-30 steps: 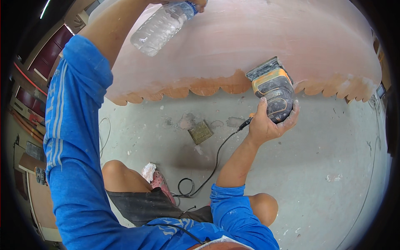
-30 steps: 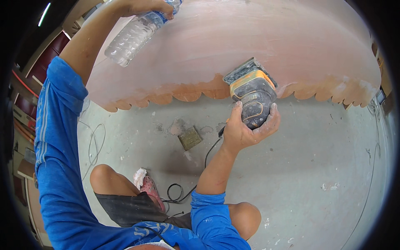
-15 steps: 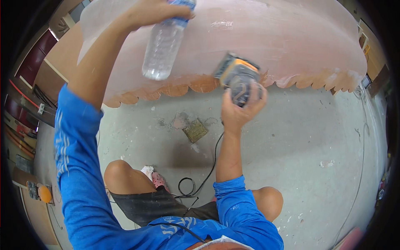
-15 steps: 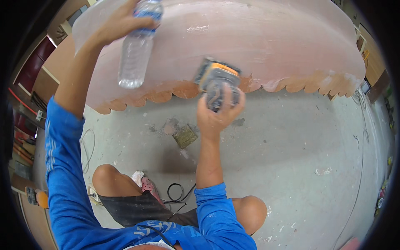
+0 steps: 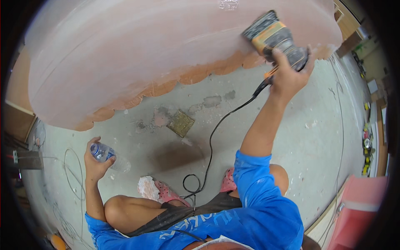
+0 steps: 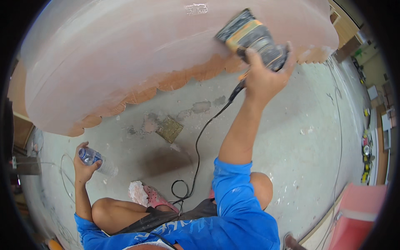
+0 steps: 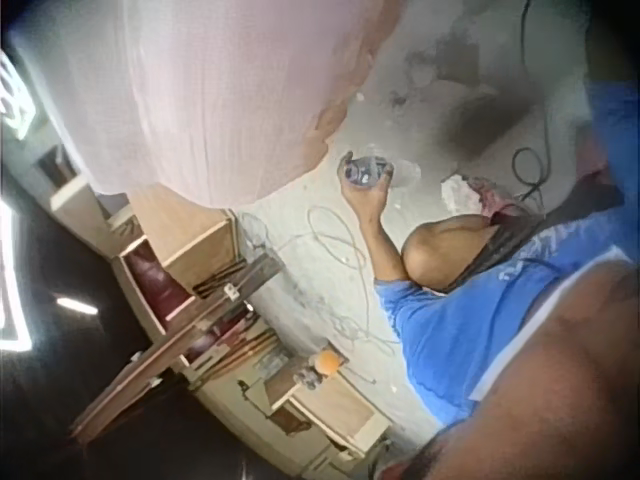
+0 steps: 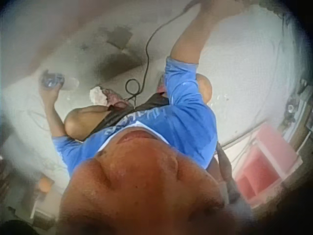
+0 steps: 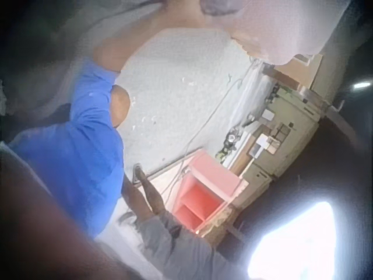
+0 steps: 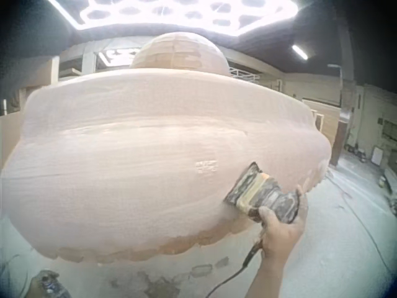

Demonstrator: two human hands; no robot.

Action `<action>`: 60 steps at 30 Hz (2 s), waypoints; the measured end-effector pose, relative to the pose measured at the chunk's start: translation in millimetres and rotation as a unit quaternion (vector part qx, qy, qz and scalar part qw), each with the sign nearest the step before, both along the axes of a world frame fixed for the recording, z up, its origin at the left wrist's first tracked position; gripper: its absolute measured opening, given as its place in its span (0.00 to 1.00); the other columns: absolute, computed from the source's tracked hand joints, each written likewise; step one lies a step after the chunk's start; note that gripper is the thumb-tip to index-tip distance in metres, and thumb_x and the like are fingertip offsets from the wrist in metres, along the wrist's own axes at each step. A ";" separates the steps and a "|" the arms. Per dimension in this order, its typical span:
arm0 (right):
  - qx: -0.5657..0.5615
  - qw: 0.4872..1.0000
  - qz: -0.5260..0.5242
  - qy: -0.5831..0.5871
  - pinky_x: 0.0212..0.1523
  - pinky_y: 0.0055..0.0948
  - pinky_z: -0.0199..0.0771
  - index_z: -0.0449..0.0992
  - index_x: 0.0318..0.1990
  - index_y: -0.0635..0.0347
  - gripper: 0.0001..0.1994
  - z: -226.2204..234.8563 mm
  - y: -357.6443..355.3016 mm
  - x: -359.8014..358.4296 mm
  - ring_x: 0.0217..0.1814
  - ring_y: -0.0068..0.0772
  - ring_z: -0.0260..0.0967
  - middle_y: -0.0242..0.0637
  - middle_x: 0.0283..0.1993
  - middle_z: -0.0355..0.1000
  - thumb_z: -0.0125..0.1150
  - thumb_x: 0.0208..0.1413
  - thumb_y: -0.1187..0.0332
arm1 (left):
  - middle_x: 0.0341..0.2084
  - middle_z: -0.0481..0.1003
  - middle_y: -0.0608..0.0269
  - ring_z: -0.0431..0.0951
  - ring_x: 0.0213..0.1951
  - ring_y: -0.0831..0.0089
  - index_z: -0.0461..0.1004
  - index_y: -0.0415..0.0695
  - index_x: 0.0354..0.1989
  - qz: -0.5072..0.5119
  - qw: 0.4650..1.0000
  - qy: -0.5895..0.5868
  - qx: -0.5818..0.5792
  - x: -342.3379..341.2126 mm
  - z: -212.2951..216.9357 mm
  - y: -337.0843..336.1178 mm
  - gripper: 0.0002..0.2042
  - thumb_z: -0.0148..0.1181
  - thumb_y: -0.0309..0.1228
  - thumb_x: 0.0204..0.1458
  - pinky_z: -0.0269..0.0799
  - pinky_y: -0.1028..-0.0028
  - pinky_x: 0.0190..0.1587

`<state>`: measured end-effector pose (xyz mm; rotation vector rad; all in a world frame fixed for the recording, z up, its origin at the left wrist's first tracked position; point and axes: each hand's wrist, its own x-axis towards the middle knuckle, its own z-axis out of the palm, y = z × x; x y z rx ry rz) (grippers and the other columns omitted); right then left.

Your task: The recorder uses an orbital sander and a cloth to sand and smooth a large pink-painted wooden furniture piece.

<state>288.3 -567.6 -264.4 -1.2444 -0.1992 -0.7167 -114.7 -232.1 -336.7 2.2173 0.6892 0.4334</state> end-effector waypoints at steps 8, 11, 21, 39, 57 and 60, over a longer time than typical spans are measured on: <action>-0.220 0.946 -0.106 -0.212 0.54 0.40 0.74 0.68 0.62 0.59 0.38 -34.7 75.8 -79.3 0.57 0.44 0.68 0.49 0.56 0.66 0.74 0.37 0.79 | 0.35 0.73 0.64 0.74 0.38 0.74 0.69 0.41 0.51 0.080 0.993 0.062 -0.058 -32.6 -92.8 74.4 0.29 0.71 0.19 0.35 0.72 0.73 0.44; -0.273 0.918 -0.049 -0.282 0.55 0.47 0.69 0.69 0.60 0.52 0.39 -61.7 111.1 -128.9 0.59 0.55 0.62 0.55 0.57 0.63 0.73 0.32 0.76 | 0.35 0.73 0.64 0.74 0.36 0.73 0.69 0.42 0.50 0.057 0.994 0.041 -0.078 -20.4 -105.1 73.7 0.29 0.72 0.19 0.34 0.73 0.73 0.42; -0.073 0.994 -0.073 -0.044 0.46 0.32 0.79 0.60 0.64 0.65 0.41 -29.4 12.5 -10.4 0.46 0.38 0.75 0.45 0.51 0.71 0.74 0.39 0.82 | 0.35 0.73 0.63 0.75 0.37 0.72 0.69 0.42 0.48 0.048 0.983 0.075 -0.163 -38.9 -114.1 67.0 0.29 0.73 0.19 0.32 0.73 0.73 0.44; -0.213 0.939 -0.036 -0.267 0.54 0.46 0.70 0.73 0.56 0.44 0.34 -97.5 111.5 -128.8 0.58 0.55 0.63 0.51 0.60 0.60 0.74 0.34 0.74 | 0.36 0.73 0.60 0.74 0.38 0.71 0.69 0.40 0.49 0.017 0.991 0.121 -0.060 7.0 -74.7 30.5 0.30 0.74 0.22 0.31 0.73 0.71 0.44; -0.064 0.990 -0.105 -0.062 0.55 0.41 0.73 0.67 0.60 0.60 0.37 -55.8 24.2 -11.8 0.57 0.45 0.68 0.47 0.56 0.63 0.75 0.37 0.75 | 0.37 0.74 0.62 0.75 0.39 0.72 0.69 0.40 0.48 0.079 0.984 0.122 -0.099 -24.4 -30.7 -14.4 0.32 0.75 0.21 0.29 0.74 0.72 0.46; -0.184 0.953 -0.139 -0.198 0.52 0.43 0.74 0.70 0.60 0.52 0.37 -39.2 59.5 -60.8 0.57 0.50 0.66 0.46 0.54 0.63 0.75 0.36 0.74 | 0.37 0.75 0.59 0.77 0.40 0.70 0.70 0.40 0.48 0.061 0.984 0.156 -0.065 -9.5 -25.5 -23.0 0.31 0.75 0.23 0.29 0.75 0.70 0.45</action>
